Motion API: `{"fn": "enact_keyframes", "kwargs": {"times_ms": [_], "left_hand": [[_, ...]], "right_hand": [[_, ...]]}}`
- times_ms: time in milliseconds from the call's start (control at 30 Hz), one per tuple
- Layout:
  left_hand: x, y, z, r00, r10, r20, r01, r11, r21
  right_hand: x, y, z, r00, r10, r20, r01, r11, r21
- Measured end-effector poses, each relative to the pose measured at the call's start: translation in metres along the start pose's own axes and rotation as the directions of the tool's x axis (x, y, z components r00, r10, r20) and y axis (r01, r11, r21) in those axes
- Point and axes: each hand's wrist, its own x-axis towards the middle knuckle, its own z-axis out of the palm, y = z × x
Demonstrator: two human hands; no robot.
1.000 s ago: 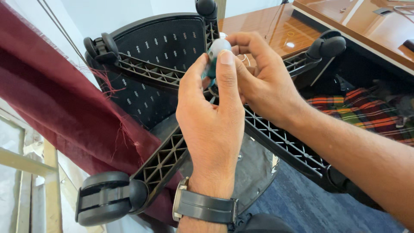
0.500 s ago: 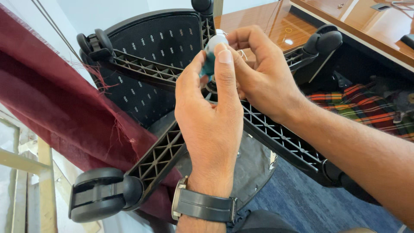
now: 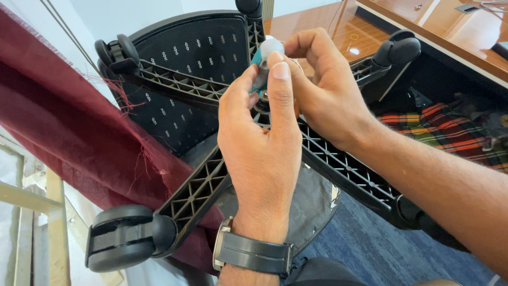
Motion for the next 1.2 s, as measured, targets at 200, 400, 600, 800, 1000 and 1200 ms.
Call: {"fn": "enact_keyframes", "kwargs": {"times_ms": [200,400,600,800,1000,1200], "left_hand": [[0.0009,0.0004,0.0000,0.999,-0.041,-0.023,0.041,0.999,-0.004],[0.0021,0.0026,-0.0013,0.998,-0.058,-0.008,0.057,0.995,-0.079],[0.0026,0.0012,-0.0023,1.000,-0.003,-0.020,0.001,0.997,-0.083],[0.0019,0.0009,-0.0020,1.000,0.005,-0.019,-0.005,0.999,0.035],[0.0006,0.0009,-0.0044,1.000,0.006,-0.005,-0.006,0.999,-0.043],[0.0014,-0.0012,-0.0048,1.000,0.016,-0.012,-0.016,1.000,0.007]], "right_hand": [[-0.0030,0.0003,-0.0021,0.996,-0.072,0.056,0.067,0.995,0.079],[-0.0019,0.0001,0.0001,0.999,0.035,0.020,-0.034,0.999,-0.007],[-0.0021,-0.0014,0.0013,0.987,-0.130,0.093,0.130,0.991,0.011],[0.0001,0.0001,0.0052,0.995,-0.066,0.078,0.064,0.998,0.026],[0.0002,-0.0027,0.0041,0.997,-0.061,0.050,0.061,0.998,-0.014],[-0.0005,-0.0017,0.0062,0.994,-0.090,0.068,0.096,0.991,-0.095]]}}
